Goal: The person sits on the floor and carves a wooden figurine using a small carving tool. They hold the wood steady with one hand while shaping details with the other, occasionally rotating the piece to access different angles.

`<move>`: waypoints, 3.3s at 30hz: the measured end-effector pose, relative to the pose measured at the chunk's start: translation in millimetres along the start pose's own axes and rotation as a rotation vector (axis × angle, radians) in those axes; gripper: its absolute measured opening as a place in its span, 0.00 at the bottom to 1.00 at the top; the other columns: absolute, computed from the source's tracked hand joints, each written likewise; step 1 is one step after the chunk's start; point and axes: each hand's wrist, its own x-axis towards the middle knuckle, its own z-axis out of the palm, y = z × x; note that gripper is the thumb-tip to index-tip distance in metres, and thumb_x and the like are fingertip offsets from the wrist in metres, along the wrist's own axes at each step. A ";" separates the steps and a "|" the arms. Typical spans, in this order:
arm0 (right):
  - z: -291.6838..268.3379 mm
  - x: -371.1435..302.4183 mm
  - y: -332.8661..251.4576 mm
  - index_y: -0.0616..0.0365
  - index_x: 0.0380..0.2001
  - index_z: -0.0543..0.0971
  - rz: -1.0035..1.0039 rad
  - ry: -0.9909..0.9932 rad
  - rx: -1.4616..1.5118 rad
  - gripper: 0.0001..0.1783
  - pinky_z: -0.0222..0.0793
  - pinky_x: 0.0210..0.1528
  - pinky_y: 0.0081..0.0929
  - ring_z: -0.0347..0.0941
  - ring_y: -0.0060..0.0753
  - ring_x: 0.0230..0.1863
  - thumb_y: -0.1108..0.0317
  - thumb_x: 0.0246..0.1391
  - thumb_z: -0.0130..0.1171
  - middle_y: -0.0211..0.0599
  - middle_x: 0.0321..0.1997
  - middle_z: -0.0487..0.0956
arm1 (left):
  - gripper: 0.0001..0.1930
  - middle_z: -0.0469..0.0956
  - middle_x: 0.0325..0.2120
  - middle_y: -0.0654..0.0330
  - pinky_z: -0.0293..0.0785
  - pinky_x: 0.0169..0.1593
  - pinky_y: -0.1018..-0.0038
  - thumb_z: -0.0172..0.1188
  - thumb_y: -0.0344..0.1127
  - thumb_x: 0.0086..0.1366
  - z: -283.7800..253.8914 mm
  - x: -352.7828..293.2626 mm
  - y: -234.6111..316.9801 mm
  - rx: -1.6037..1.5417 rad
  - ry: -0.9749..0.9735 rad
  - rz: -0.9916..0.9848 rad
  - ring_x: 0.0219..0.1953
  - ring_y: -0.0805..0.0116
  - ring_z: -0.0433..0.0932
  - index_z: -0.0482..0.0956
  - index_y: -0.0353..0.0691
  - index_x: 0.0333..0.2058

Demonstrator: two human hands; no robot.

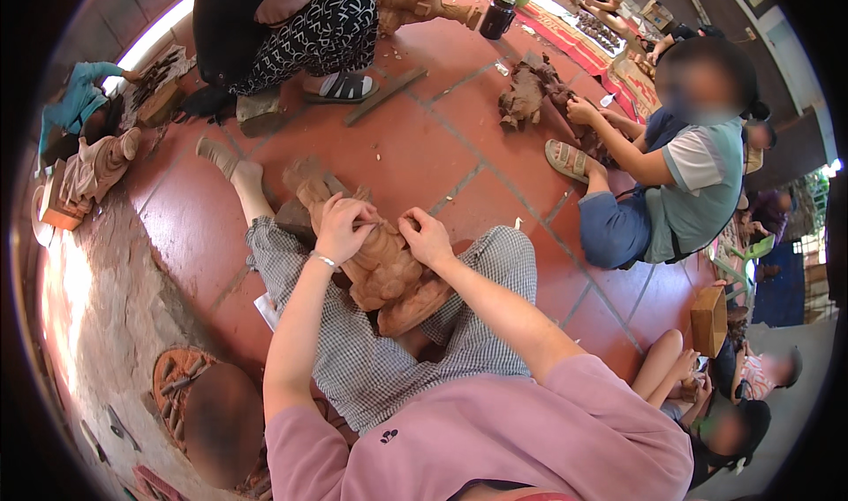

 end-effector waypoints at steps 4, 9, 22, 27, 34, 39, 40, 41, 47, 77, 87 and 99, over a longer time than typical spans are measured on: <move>2.3 1.9 3.6 0.54 0.39 0.80 0.027 -0.027 -0.015 0.18 0.72 0.45 0.41 0.79 0.50 0.41 0.52 0.56 0.57 0.44 0.35 0.83 | 0.10 0.82 0.34 0.64 0.55 0.67 0.50 0.67 0.29 0.51 -10.2 -9.6 -4.2 0.046 -0.035 -0.033 0.45 0.62 0.78 0.72 0.43 0.24; 2.6 1.2 2.8 0.57 0.39 0.80 -0.035 0.041 -0.036 0.17 0.73 0.43 0.38 0.80 0.47 0.39 0.55 0.57 0.57 0.46 0.33 0.83 | 0.07 0.81 0.31 0.62 0.53 0.67 0.51 0.64 0.28 0.52 29.7 0.8 13.5 0.222 0.157 -0.233 0.43 0.61 0.77 0.72 0.42 0.25; 9.2 3.2 8.1 0.54 0.37 0.80 -0.133 0.089 -0.020 0.16 0.74 0.41 0.44 0.79 0.56 0.40 0.53 0.55 0.58 0.50 0.34 0.82 | 0.11 0.79 0.40 0.61 0.45 0.65 0.45 0.65 0.38 0.50 52.2 13.0 24.0 0.537 0.261 -0.527 0.52 0.58 0.72 0.81 0.47 0.34; 1.0 4.4 7.2 0.55 0.38 0.81 -0.017 0.017 -0.001 0.18 0.73 0.45 0.41 0.79 0.53 0.43 0.52 0.55 0.58 0.48 0.36 0.83 | 0.07 0.68 0.60 0.51 0.39 0.70 0.37 0.66 0.33 0.52 60.6 -9.6 49.8 0.326 0.234 -0.543 0.68 0.53 0.58 0.77 0.40 0.23; 4.5 3.4 3.9 0.54 0.38 0.81 -0.023 0.005 -0.019 0.18 0.72 0.46 0.40 0.79 0.51 0.43 0.50 0.56 0.58 0.47 0.37 0.83 | 0.06 0.69 0.61 0.53 0.36 0.70 0.39 0.67 0.35 0.51 61.8 8.3 26.9 0.461 0.367 -0.580 0.68 0.51 0.59 0.79 0.43 0.22; 1.2 5.6 8.8 0.54 0.38 0.81 0.006 -0.017 0.015 0.19 0.72 0.46 0.40 0.79 0.51 0.43 0.50 0.55 0.58 0.46 0.37 0.83 | 0.09 0.65 0.65 0.53 0.40 0.67 0.33 0.70 0.37 0.51 55.8 -17.7 40.0 0.372 0.305 -0.517 0.70 0.49 0.55 0.79 0.43 0.21; 0.1 5.2 10.0 0.54 0.38 0.81 0.017 -0.018 0.018 0.19 0.72 0.46 0.40 0.79 0.51 0.43 0.50 0.55 0.58 0.46 0.38 0.83 | 0.09 0.65 0.65 0.54 0.41 0.67 0.32 0.70 0.37 0.51 49.2 -28.7 48.5 0.348 0.280 -0.534 0.70 0.49 0.54 0.79 0.43 0.21; -1.9 5.2 10.5 0.54 0.39 0.81 0.029 -0.017 0.021 0.19 0.72 0.46 0.40 0.79 0.51 0.43 0.50 0.55 0.58 0.46 0.38 0.83 | 0.09 0.64 0.66 0.54 0.42 0.66 0.31 0.71 0.37 0.51 45.4 -32.2 52.8 0.324 0.254 -0.550 0.71 0.48 0.54 0.78 0.43 0.21; 3.8 2.9 3.9 0.54 0.39 0.80 -0.004 -0.024 -0.001 0.19 0.72 0.47 0.40 0.79 0.51 0.44 0.50 0.56 0.58 0.46 0.39 0.83 | 0.09 0.63 0.66 0.54 0.36 0.67 0.30 0.73 0.37 0.49 45.8 -7.2 36.1 0.349 0.277 -0.525 0.72 0.46 0.49 0.80 0.44 0.22; 3.3 3.1 6.1 0.58 0.39 0.81 -0.005 -0.016 0.013 0.19 0.72 0.46 0.34 0.79 0.43 0.42 0.52 0.56 0.59 0.43 0.37 0.83 | 0.10 0.62 0.68 0.53 0.34 0.71 0.41 0.71 0.33 0.49 30.8 -29.9 29.0 0.170 0.189 -0.176 0.73 0.40 0.45 0.76 0.41 0.20; 3.0 6.3 8.7 0.56 0.39 0.81 0.016 -0.040 0.040 0.19 0.72 0.48 0.37 0.79 0.48 0.45 0.51 0.56 0.59 0.45 0.38 0.83 | 0.10 0.63 0.67 0.53 0.37 0.71 0.40 0.71 0.34 0.50 27.8 -33.5 30.2 0.184 0.134 -0.241 0.73 0.42 0.47 0.76 0.41 0.19; 2.8 6.6 11.3 0.56 0.39 0.81 0.023 -0.037 0.029 0.19 0.72 0.48 0.37 0.79 0.48 0.44 0.51 0.56 0.59 0.45 0.38 0.83 | 0.10 0.65 0.65 0.53 0.37 0.70 0.37 0.70 0.34 0.51 29.2 -44.7 37.9 0.179 0.222 -0.283 0.72 0.42 0.50 0.76 0.42 0.20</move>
